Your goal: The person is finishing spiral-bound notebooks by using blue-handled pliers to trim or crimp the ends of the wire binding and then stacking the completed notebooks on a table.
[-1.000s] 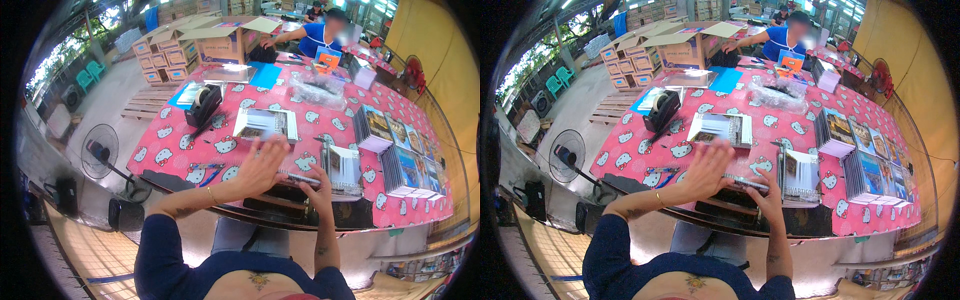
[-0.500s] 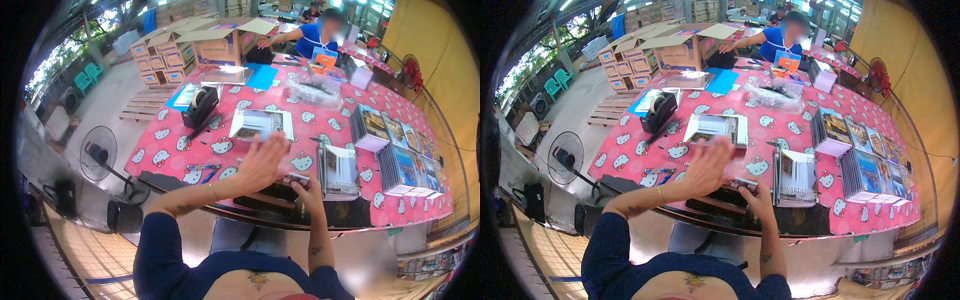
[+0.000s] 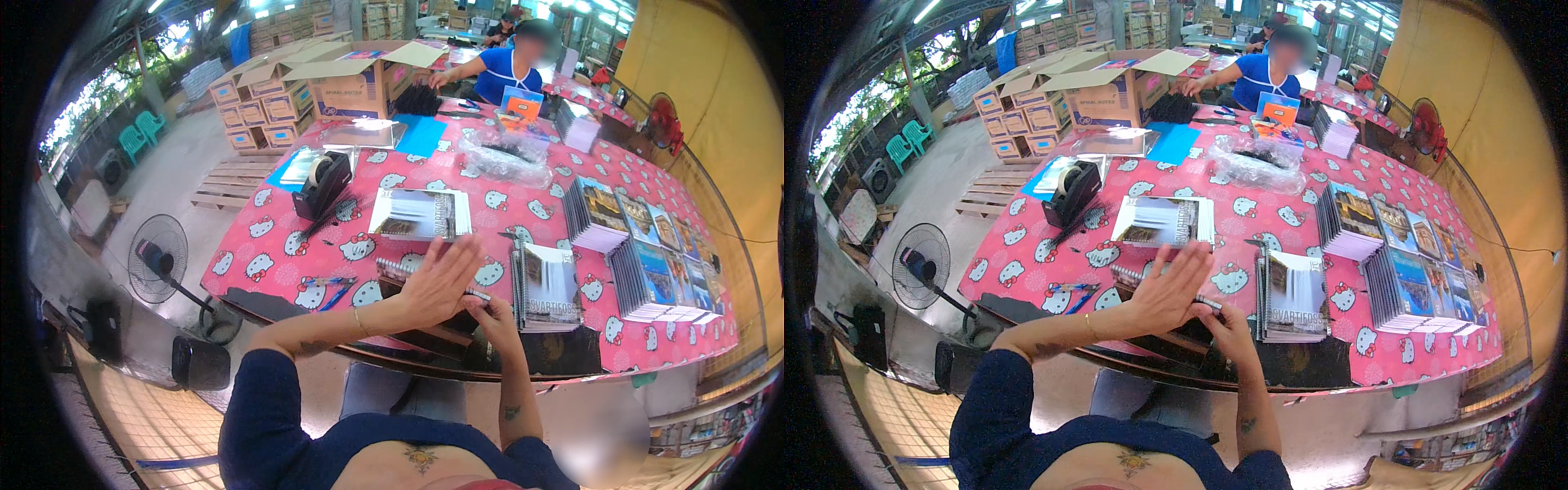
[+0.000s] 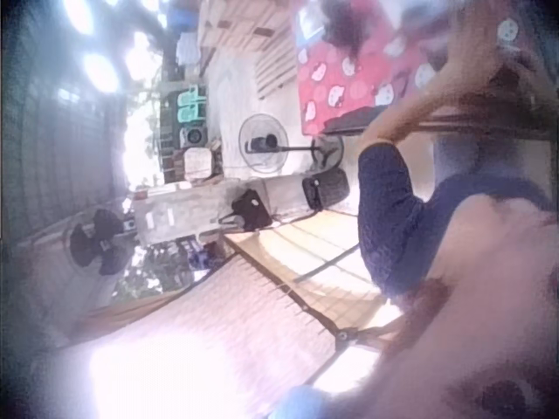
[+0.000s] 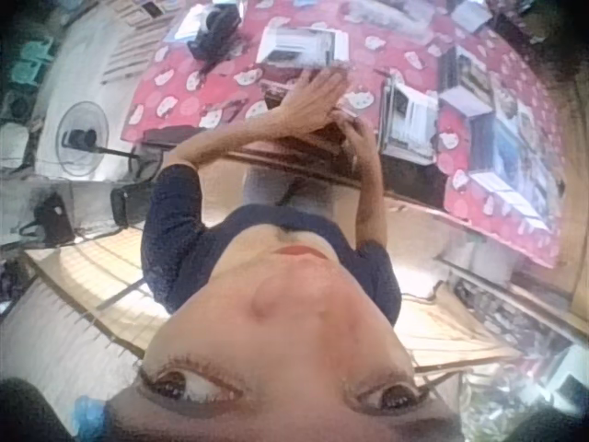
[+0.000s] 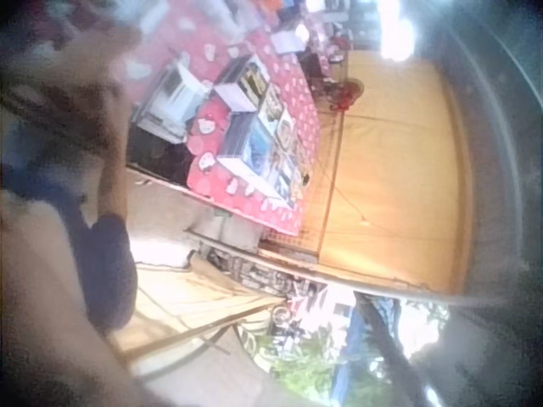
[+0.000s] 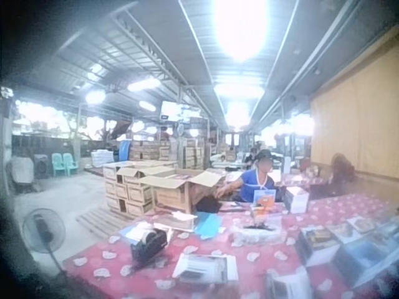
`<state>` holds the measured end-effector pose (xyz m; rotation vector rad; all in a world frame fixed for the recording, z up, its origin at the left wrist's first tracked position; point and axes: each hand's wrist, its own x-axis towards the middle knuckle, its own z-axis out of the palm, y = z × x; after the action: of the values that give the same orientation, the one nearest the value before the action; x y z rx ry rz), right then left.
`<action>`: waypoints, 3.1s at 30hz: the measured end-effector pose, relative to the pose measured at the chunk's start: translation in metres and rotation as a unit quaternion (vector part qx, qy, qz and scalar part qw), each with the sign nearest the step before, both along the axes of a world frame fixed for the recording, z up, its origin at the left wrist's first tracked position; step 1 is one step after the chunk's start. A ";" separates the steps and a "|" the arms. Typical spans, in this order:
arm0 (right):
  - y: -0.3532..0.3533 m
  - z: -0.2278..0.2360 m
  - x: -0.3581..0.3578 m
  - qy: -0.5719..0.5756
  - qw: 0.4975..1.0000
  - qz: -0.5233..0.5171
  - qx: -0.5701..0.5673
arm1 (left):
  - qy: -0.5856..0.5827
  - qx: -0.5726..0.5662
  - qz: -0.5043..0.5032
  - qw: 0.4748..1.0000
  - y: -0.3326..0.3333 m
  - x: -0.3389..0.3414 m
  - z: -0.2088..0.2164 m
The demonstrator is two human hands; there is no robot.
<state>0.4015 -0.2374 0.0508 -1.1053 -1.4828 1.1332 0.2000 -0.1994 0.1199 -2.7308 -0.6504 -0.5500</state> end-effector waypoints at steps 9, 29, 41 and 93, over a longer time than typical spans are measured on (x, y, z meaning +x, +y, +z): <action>-0.008 0.015 -0.003 0.073 0.997 -0.028 0.018 | 0.001 -0.010 0.018 1.000 -0.003 0.021 -0.012; -0.010 0.045 -0.110 -0.397 0.814 -0.202 0.373 | -0.091 -0.095 0.333 0.934 0.004 -0.185 -0.108; 0.021 0.068 -0.098 -0.423 0.836 -0.156 0.314 | -0.551 -0.753 0.049 0.356 -0.044 -0.091 -0.004; 0.003 0.043 0.028 -0.022 0.965 -0.224 0.137 | -0.122 -0.074 -0.088 0.986 0.067 -0.020 0.104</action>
<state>0.4299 -0.2340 0.0934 -1.1959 -1.2862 0.5747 0.1799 -0.1323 0.2236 -2.9049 -0.5248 -0.9236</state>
